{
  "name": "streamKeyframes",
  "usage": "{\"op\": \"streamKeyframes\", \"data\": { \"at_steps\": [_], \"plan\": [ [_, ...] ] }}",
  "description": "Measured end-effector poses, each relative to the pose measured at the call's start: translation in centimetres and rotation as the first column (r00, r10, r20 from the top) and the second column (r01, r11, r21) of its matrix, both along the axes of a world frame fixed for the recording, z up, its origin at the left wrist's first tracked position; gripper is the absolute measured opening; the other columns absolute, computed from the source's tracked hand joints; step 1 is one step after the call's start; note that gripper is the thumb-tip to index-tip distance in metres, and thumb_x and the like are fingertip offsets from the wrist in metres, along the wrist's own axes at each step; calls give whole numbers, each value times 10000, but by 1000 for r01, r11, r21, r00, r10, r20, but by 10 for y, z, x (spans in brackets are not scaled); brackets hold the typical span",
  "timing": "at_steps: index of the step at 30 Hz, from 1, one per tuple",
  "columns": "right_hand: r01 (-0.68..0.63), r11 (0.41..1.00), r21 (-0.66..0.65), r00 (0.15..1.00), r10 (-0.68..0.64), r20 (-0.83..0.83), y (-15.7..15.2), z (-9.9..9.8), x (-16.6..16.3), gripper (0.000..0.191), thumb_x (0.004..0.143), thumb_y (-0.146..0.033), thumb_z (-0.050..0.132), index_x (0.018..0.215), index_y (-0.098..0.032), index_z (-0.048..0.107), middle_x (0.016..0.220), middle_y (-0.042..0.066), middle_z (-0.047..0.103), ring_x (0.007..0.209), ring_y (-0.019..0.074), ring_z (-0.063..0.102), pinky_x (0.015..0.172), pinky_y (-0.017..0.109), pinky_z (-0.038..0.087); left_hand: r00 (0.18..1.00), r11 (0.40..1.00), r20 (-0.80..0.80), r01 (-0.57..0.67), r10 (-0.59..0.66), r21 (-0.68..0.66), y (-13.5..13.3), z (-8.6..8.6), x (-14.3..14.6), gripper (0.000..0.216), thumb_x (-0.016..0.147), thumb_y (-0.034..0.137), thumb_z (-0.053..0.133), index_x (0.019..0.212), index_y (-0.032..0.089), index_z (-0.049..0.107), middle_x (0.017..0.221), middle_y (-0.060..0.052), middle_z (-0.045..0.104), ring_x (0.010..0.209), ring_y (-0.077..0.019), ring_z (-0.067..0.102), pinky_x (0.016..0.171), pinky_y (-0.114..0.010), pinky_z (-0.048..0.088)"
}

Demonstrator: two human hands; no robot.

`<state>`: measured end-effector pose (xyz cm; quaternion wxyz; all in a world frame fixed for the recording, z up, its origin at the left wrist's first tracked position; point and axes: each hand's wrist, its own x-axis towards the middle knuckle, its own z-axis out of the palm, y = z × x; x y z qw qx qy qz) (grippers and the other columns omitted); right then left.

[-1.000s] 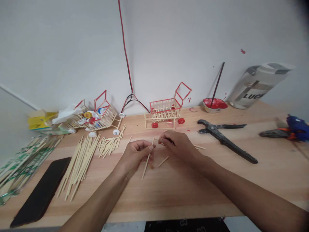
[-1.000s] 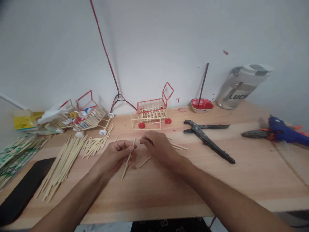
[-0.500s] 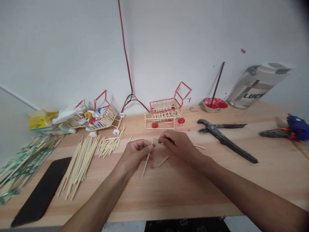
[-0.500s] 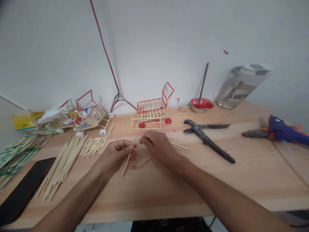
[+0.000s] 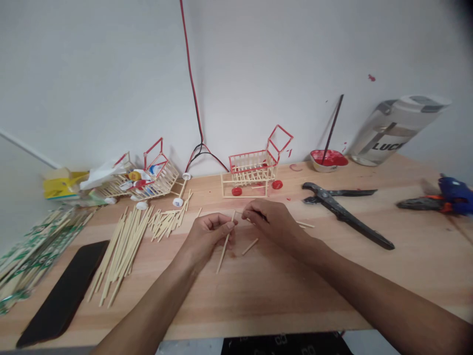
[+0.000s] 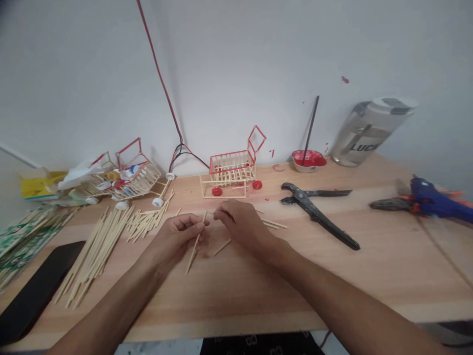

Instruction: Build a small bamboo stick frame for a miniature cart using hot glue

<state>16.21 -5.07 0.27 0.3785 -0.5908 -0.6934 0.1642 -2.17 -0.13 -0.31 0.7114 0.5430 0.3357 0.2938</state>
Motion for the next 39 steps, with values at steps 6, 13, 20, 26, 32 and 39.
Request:
{"op": "streamKeyframes", "data": {
  "at_steps": [6,13,20,26,32,39],
  "plan": [
    [-4,1000,1,1000,4,2,0,0,0,202,881,-168,492,709,-155,597,726,10,642,672,118,545,636,230,365,1000,1000,2,6,-6,-5,0,-1,0,226,721,289,726,800,92,649,599,-20,609,493,-90,546,465,-194,421],
    [-15,1000,8,1000,15,-1,0,0,0,203,887,-181,487,731,-161,615,747,16,655,687,122,559,647,232,374,1000,1000,-3,5,-5,-5,-1,0,0,233,721,300,726,802,97,647,606,-17,608,498,-92,544,470,-201,425],
    [-13,1000,-3,1000,13,12,0,1,-1,214,884,-176,483,711,-162,608,740,23,657,679,128,557,634,239,370,1000,1000,-23,8,-7,15,0,-2,-1,256,719,327,728,810,101,648,618,-25,616,499,-97,549,469,-203,422],
    [-4,1000,-13,1000,4,16,0,-1,0,212,886,-186,481,723,-159,615,745,25,657,681,130,554,636,240,369,1000,1000,-4,7,-7,20,0,-1,0,244,720,313,729,799,98,648,604,-21,611,495,-97,548,465,-204,423],
    [-4,1000,-9,1000,4,15,0,-1,0,209,885,-181,481,725,-159,616,742,22,657,679,127,554,641,236,369,1000,1000,-25,0,0,30,1,-2,-1,249,711,317,736,789,97,648,605,-24,614,491,-101,549,467,-212,424],
    [-9,1000,-9,1000,10,15,1,-4,-1,200,880,-176,484,730,-161,616,740,21,658,679,126,561,631,232,368,1000,1000,-26,9,-8,30,1,-2,-1,254,703,329,740,776,103,649,602,-21,615,492,-102,547,477,-218,426]
  ]
}}
